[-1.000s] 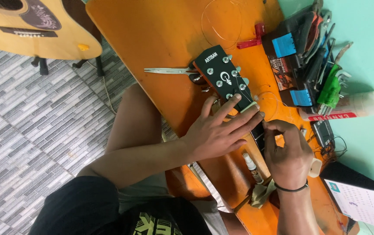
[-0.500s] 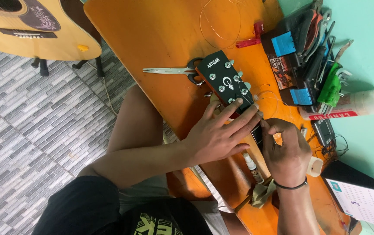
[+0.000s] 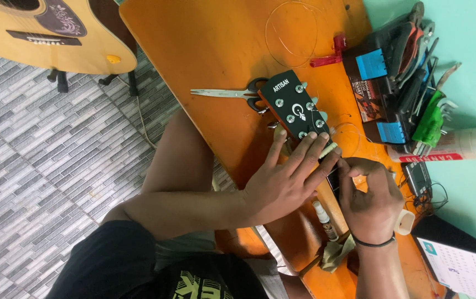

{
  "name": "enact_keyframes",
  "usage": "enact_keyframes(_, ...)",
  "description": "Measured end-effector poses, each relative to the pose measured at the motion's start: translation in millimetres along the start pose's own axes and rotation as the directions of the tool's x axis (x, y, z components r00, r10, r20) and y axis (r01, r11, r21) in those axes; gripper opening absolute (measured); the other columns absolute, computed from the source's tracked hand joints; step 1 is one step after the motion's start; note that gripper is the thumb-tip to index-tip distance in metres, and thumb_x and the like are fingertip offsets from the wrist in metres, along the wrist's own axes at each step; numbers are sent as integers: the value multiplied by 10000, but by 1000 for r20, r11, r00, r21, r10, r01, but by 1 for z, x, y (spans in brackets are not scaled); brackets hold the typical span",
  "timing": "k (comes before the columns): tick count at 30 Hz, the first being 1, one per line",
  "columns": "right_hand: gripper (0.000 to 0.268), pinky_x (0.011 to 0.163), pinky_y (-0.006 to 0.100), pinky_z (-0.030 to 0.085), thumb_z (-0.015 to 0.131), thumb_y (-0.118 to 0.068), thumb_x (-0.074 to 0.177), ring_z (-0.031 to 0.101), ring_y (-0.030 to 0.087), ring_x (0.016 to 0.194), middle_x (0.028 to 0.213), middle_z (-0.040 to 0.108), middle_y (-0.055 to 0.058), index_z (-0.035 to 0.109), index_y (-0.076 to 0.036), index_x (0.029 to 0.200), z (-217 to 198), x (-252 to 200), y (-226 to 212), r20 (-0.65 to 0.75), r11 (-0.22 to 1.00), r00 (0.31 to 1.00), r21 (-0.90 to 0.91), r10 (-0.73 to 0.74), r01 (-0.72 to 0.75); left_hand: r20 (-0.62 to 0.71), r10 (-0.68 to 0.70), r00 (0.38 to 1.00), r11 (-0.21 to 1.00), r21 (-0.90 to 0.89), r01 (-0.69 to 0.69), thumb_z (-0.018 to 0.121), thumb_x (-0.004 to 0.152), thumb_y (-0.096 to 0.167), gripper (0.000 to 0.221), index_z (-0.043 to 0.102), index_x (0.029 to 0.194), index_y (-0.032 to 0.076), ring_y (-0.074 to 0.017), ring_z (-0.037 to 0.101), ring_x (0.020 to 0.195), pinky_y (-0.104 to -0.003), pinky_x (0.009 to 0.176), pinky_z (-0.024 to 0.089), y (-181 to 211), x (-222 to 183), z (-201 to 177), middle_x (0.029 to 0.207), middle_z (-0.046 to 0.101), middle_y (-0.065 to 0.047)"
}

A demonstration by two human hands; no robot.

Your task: The person is restringing a travel guitar on a workbench, threading the strings through the tuning pegs and bridge.

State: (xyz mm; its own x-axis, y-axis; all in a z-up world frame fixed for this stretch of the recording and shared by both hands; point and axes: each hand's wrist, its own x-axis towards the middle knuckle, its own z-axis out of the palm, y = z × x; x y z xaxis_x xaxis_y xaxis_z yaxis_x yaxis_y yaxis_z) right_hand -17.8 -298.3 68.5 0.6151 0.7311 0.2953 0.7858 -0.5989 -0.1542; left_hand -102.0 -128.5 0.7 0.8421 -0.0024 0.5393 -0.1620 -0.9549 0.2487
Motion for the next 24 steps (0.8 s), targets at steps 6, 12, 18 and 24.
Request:
enact_keyframes(6, 111, 803, 321, 589, 757, -13, 977, 709, 222, 874, 978, 730, 137, 658, 1, 1028, -10, 34, 25, 194, 962, 977, 236, 93, -138, -31, -44, 999, 999, 24, 45, 639, 1049, 445, 525, 553, 1482, 160, -252, 564, 1400, -621, 1153, 394, 3, 1, 1, 1498, 585, -117)
enact_keyframes(12, 149, 477, 209, 404, 654, -135, 1061, 477, 82, 517, 910, 753, 50, 750, -51, 1139, 13, 126, 24, 515, 927, 852, 267, 96, -265, 2, -34, 999, 999, 3, 34, 631, 1064, 452, 624, 404, 1546, 127, -243, 587, 1404, -634, 1137, 442, 3, 0, 4, 1508, 585, -113)
enact_keyframes(18, 129, 770, 219, 577, 717, -72, 979, 690, 111, 851, 970, 766, 78, 753, -29, 1095, 32, 147, 31, 647, 757, 745, 405, 160, -513, -67, -56, 996, 998, -42, 53, 608, 1093, 303, 412, 529, 1458, 131, -229, 619, 1337, -615, 1152, 425, -2, 1, 2, 1433, 627, -105)
enact_keyframes(24, 200, 775, 254, 580, 689, -146, 978, 698, 146, 831, 955, 765, 105, 745, -7, 1109, 37, 148, 45, 705, 729, 695, 400, 143, -556, -19, -36, 999, 999, -4, 36, 666, 1094, 370, 512, 470, 1511, 148, -215, 591, 1380, -576, 1191, 394, -3, -2, 3, 1460, 627, -81)
